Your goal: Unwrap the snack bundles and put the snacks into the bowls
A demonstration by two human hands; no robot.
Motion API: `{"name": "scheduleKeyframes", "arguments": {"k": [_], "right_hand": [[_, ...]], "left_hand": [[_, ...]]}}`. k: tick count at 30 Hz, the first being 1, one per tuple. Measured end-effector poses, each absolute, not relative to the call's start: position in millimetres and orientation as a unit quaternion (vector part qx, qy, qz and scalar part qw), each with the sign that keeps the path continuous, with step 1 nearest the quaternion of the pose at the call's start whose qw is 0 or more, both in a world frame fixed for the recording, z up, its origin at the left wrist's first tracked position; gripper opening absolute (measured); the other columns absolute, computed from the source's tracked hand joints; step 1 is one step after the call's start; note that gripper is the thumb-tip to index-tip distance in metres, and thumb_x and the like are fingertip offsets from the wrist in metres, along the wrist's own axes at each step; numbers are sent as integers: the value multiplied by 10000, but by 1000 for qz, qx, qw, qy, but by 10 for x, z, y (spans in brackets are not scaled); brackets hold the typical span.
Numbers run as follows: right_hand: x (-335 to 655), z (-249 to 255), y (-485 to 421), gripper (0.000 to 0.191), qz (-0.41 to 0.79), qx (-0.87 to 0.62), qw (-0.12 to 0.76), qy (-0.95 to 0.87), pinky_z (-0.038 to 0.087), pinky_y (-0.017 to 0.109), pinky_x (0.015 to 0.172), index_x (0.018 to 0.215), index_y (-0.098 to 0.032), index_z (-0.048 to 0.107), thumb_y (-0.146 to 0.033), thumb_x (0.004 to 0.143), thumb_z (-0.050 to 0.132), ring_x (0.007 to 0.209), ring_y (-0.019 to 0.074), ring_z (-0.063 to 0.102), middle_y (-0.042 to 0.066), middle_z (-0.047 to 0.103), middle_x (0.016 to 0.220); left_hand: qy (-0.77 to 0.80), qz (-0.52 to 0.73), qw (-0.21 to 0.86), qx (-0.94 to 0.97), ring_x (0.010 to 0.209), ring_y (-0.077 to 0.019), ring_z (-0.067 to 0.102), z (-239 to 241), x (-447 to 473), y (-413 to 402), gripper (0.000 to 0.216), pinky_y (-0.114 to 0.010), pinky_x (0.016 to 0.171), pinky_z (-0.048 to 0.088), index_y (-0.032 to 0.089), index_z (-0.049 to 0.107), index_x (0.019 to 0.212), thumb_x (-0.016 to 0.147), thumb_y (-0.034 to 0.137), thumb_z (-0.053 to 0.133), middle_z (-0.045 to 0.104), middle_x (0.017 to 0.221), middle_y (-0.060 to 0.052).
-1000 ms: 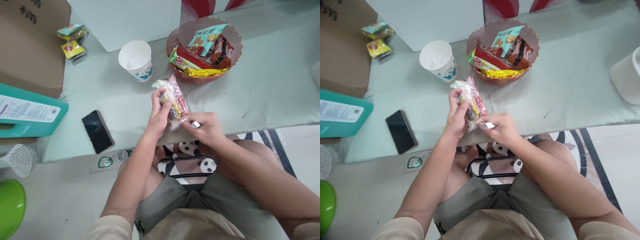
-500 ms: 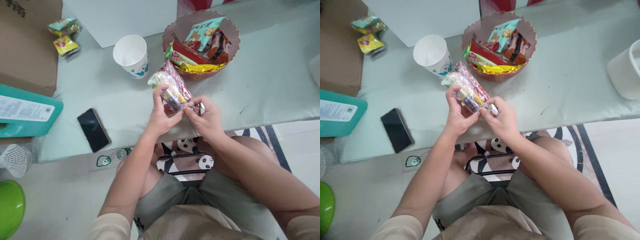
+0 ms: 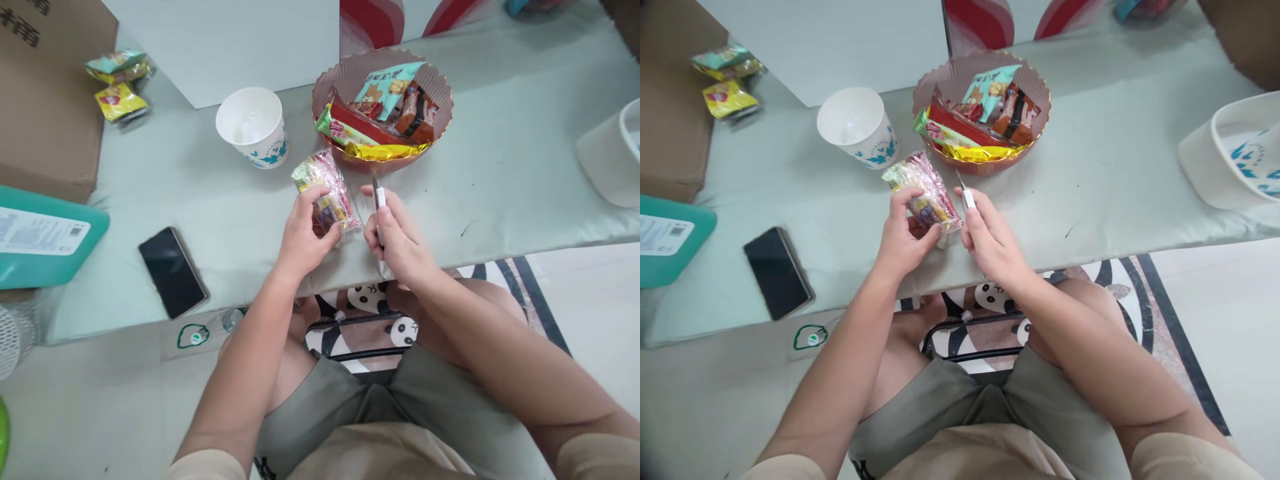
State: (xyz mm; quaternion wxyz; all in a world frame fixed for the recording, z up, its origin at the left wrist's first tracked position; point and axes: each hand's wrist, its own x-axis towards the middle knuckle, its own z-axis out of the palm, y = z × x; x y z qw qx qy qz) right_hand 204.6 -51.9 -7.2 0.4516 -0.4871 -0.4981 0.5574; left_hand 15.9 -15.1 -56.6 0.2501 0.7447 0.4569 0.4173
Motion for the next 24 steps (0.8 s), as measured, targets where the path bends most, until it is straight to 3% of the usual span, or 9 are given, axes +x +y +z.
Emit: {"name": "scheduleKeyframes", "arguments": {"k": [2,5,9,14,24], "right_hand": [[2025,-52,-522,408,632,-467,433,-441,309,241,422,1107,-238,544,-616,993,443,415,92,375,-70,475,578],[2000,-37,-509,376,702,-443,402,-386,300,218,380,927,-203,543,-572,952,475,390,78,408,-43,548,575],[1957,4,-454,318,724,-434,393,-364,359,187,385,901,-193,551,-496,966,479,386,88,496,-26,598,545],[1883,42,-358,278,729,-451,374,-356,337,161,353,837,-180,558,-330,1012,404,329,81,489,-22,602,490],[1864,68,-429,303,726,-502,302,-361,305,145,332,746,-171,555,-198,1006,401,303,58,450,-33,594,484]], "left_hand": [[457,412,247,749,1101,-206,651,-565,159,-153,590,-352,907,568,310,431,1354,844,267,726,613,1344,-53],[445,407,246,759,1009,-181,661,-574,158,-162,580,-338,865,561,315,425,1347,853,289,725,620,1330,-46],[422,415,243,769,962,-164,662,-588,169,-168,513,-323,834,547,305,421,1294,865,278,701,629,1260,-35],[399,427,238,776,896,-138,640,-590,192,-156,441,-291,784,525,313,434,1231,867,267,680,629,1133,-2],[420,460,272,734,769,-94,556,-574,164,-145,561,-230,656,492,310,418,1264,792,163,683,580,1185,-13]]}}
